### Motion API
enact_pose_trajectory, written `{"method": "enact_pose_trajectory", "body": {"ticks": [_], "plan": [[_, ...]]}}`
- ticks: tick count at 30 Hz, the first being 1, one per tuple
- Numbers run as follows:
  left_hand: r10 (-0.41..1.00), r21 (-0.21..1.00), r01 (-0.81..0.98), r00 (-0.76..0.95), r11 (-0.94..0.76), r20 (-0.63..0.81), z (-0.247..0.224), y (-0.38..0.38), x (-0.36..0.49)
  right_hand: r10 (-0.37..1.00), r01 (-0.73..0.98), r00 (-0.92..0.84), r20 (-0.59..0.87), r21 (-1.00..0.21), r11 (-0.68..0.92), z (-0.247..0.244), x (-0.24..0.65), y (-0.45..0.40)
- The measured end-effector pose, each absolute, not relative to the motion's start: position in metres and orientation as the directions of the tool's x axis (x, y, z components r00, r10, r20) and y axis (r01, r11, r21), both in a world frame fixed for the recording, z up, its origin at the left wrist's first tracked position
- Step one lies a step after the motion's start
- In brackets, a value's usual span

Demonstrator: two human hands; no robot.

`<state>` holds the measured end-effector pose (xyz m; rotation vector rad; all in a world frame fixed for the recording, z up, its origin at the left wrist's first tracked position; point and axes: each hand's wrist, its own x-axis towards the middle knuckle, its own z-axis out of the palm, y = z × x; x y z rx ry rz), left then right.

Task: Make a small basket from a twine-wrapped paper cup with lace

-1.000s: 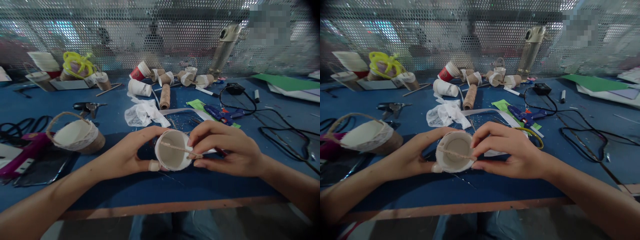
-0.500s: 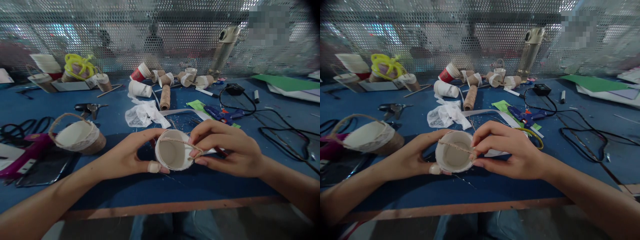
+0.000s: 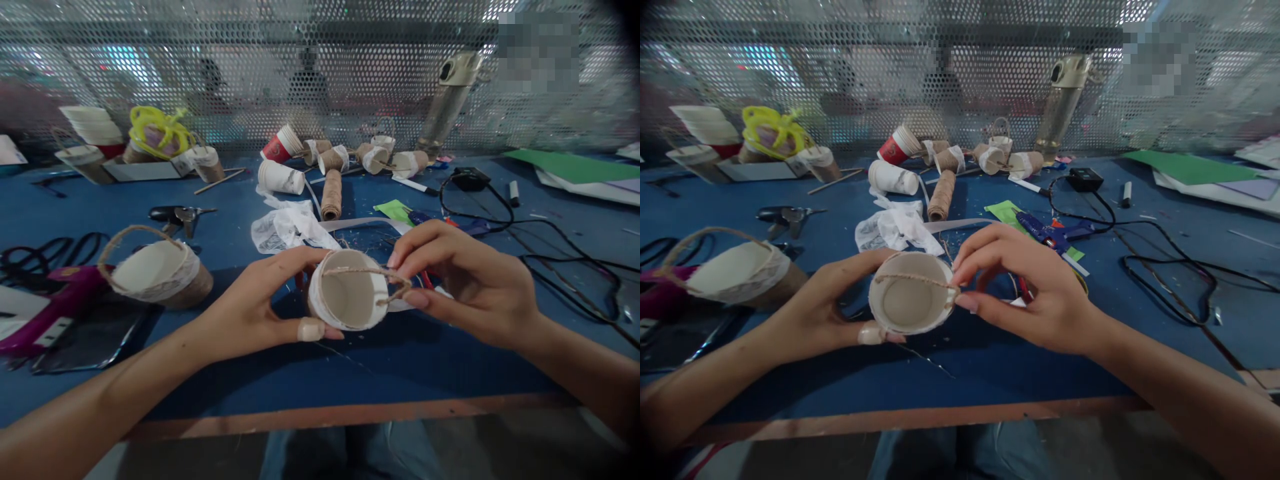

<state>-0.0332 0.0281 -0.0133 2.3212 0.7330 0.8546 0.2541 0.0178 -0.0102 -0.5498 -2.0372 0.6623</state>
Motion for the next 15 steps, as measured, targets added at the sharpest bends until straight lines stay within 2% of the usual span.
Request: {"method": "enact_pose_trajectory", "body": {"ticks": [4,15], "plan": [[0.642,0.633,0.297,0.639,-0.714,0.424,-0.0153,0.0288,-0.0347,0.678,0.046,-0.451,0.581,-0.744,0.667,-0.0141,0.2555,0.0189],[0.662,0.631,0.319,0.611,-0.708,0.434,-0.0157,0.0302,-0.0367,0.687,0.092,-0.458,0.563,-0.739,0.667,-0.0157,0.2548,0.0209]]}}
